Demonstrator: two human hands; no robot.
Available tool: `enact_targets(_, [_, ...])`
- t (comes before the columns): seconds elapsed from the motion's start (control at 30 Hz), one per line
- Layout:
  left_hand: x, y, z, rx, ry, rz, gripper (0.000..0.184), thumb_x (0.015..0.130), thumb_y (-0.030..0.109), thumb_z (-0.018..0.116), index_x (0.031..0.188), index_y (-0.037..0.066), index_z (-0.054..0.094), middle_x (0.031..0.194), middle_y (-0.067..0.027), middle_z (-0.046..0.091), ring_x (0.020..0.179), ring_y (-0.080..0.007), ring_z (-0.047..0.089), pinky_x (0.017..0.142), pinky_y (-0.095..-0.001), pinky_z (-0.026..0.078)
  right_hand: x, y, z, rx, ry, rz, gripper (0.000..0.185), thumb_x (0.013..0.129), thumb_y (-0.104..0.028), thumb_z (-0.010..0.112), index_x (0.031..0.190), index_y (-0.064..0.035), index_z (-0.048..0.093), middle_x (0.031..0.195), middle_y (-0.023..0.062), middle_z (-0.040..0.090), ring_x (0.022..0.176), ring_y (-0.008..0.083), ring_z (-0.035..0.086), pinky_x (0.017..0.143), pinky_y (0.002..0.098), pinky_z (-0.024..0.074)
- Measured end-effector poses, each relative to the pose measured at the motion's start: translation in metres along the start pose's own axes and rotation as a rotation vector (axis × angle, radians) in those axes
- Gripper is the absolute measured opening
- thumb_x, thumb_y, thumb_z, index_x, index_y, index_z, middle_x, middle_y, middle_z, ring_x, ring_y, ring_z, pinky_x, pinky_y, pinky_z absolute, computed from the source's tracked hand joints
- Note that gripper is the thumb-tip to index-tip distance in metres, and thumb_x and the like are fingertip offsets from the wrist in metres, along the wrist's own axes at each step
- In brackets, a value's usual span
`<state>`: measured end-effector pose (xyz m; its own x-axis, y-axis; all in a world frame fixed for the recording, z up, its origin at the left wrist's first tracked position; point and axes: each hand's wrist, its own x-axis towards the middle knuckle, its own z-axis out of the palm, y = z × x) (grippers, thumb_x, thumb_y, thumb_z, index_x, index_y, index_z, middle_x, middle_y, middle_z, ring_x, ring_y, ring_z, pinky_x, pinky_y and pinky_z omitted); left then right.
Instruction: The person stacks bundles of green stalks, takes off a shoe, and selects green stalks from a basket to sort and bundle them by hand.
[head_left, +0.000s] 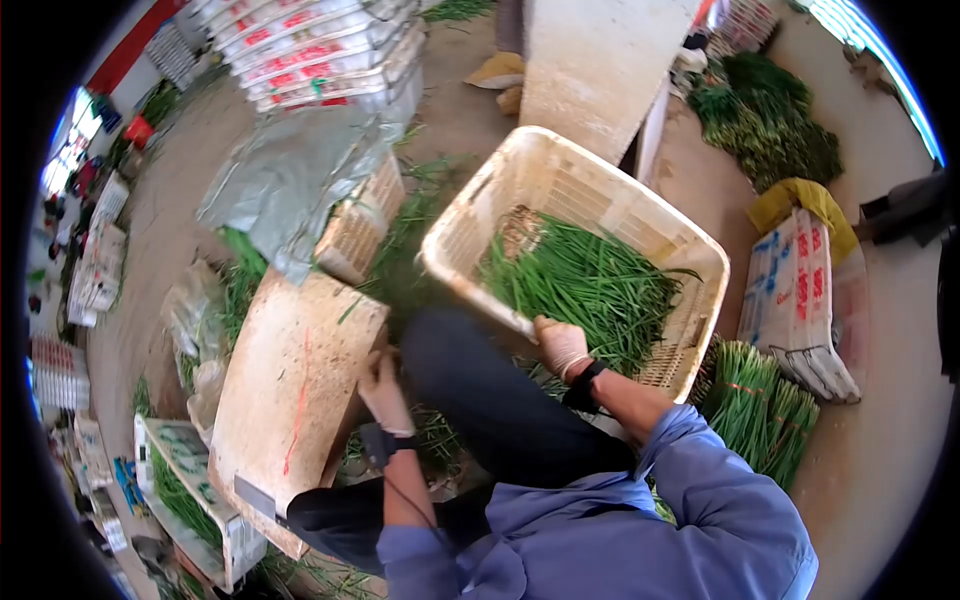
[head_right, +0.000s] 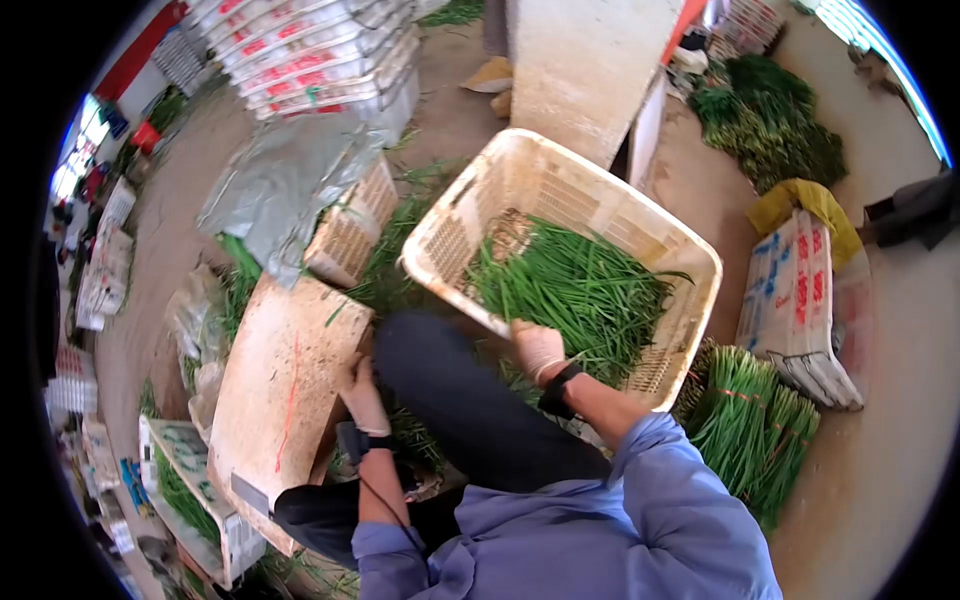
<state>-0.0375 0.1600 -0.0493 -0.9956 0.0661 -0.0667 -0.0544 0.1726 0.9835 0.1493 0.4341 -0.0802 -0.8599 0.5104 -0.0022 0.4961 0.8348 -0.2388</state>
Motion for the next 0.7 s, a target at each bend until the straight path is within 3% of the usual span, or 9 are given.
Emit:
enact_targets(0.1, [0.041, -0.013, 0.001, -0.030, -0.037, 0.046, 0.023, 0.103, 0.008, 0.065, 0.124, -0.002, 0.066, 0.116, -0.0102, 0.069, 0.105, -0.0193, 0.063, 0.096, -0.0328, 0.051, -0.024, -0.004, 0.002, -0.035, -0.006, -0.083, 0.002, 0.092, -0.013, 0.060, 0.091, -0.0109, 0.060, 0.077, 0.0107, 0.070, 0.066, 0.0309, 0.072, 0.058, 0.0440, 0.0559])
enact_targets(0.17, [0.056, 0.029, 0.016, 0.065, -0.116, 0.046, 0.030, 0.103, 0.012, 0.066, 0.130, -0.002, 0.063, 0.123, -0.0118, 0.067, 0.111, -0.0208, 0.063, 0.099, -0.0343, 0.050, -0.032, -0.005, -0.002, 0.033, -0.040, -0.129, 0.004, 0.092, -0.011, 0.057, 0.090, -0.0106, 0.061, 0.078, 0.0100, 0.070, 0.068, 0.0293, 0.072, 0.059, 0.0419, 0.0563])
enact_targets(0.3, [0.111, 0.046, 0.056, 0.311, -0.328, 0.127, 0.045, 0.100, 0.019, 0.072, 0.137, -0.003, 0.059, 0.129, -0.0147, 0.065, 0.122, -0.0252, 0.060, 0.106, -0.0373, 0.049, -0.017, -0.004, -0.020, 0.236, -0.227, -0.109, 0.019, 0.087, -0.023, 0.068, 0.096, -0.0065, 0.063, 0.089, 0.0150, 0.072, 0.083, 0.0351, 0.074, 0.072, 0.0447, 0.0581])
enact_targets(0.33, [0.122, 0.047, 0.067, 0.423, -0.399, 0.195, 0.052, 0.098, 0.020, 0.074, 0.141, -0.003, 0.057, 0.134, -0.0171, 0.064, 0.125, -0.0276, 0.060, 0.108, -0.0383, 0.048, -0.003, -0.002, -0.046, 0.322, -0.405, -0.094, 0.038, 0.087, -0.038, 0.074, 0.103, -0.0044, 0.065, 0.097, 0.0177, 0.074, 0.096, 0.0388, 0.073, 0.083, 0.0470, 0.0572])
enact_targets(0.37, [0.133, 0.049, 0.079, 0.534, -0.470, 0.264, 0.059, 0.097, 0.022, 0.076, 0.145, -0.004, 0.054, 0.138, -0.0194, 0.062, 0.128, -0.0299, 0.059, 0.110, -0.0392, 0.047, 0.014, 0.004, -0.061, 0.342, -0.622, -0.076, 0.054, 0.092, -0.055, 0.069, 0.109, -0.0034, 0.069, 0.104, 0.0198, 0.074, 0.103, 0.0397, 0.071, 0.090, 0.0468, 0.0556])
enact_targets(0.47, [0.157, 0.031, 0.113, 0.668, -0.630, 0.363, 0.066, 0.094, 0.026, 0.079, 0.147, -0.004, 0.053, 0.140, -0.0219, 0.063, 0.127, -0.0314, 0.062, 0.108, -0.0405, 0.048, 0.061, 0.051, -0.039, 0.602, -0.903, 0.022, 0.068, 0.095, -0.068, 0.060, 0.112, -0.0033, 0.074, 0.111, 0.0224, 0.075, 0.101, 0.0394, 0.071, 0.091, 0.0460, 0.0549])
enact_targets(0.57, [0.153, 0.053, 0.148, 0.625, -0.814, 0.178, 0.059, 0.093, 0.024, 0.078, 0.141, -0.003, 0.057, 0.126, -0.0203, 0.072, 0.115, -0.0304, 0.070, 0.100, -0.0391, 0.053, 0.097, 0.083, 0.021, 0.490, -0.588, 0.098, 0.042, 0.094, -0.049, 0.068, 0.106, -0.0093, 0.074, 0.102, 0.0184, 0.076, 0.099, 0.0402, 0.071, 0.087, 0.0475, 0.0560])
enact_targets(0.67, [0.157, 0.012, 0.160, 0.719, -0.611, 0.204, 0.042, 0.093, 0.017, 0.073, 0.131, 0.002, 0.064, 0.111, -0.0207, 0.075, 0.104, -0.0350, 0.074, 0.089, -0.0404, 0.056, 0.144, 0.100, 0.085, 0.371, -0.340, 0.241, 0.028, 0.091, -0.039, 0.070, 0.101, -0.0130, 0.072, 0.096, 0.0172, 0.075, 0.095, 0.0406, 0.071, 0.083, 0.0505, 0.0564])
enact_targets(0.7, [0.156, 0.018, 0.161, 0.770, -0.586, 0.213, 0.040, 0.093, 0.016, 0.072, 0.130, 0.002, 0.065, 0.110, -0.0210, 0.075, 0.102, -0.0371, 0.074, 0.088, -0.0419, 0.057, 0.159, 0.104, 0.106, 0.314, -0.289, 0.271, 0.031, 0.090, -0.037, 0.072, 0.108, -0.0122, 0.071, 0.100, 0.0179, 0.074, 0.096, 0.0403, 0.071, 0.084, 0.0509, 0.0566])
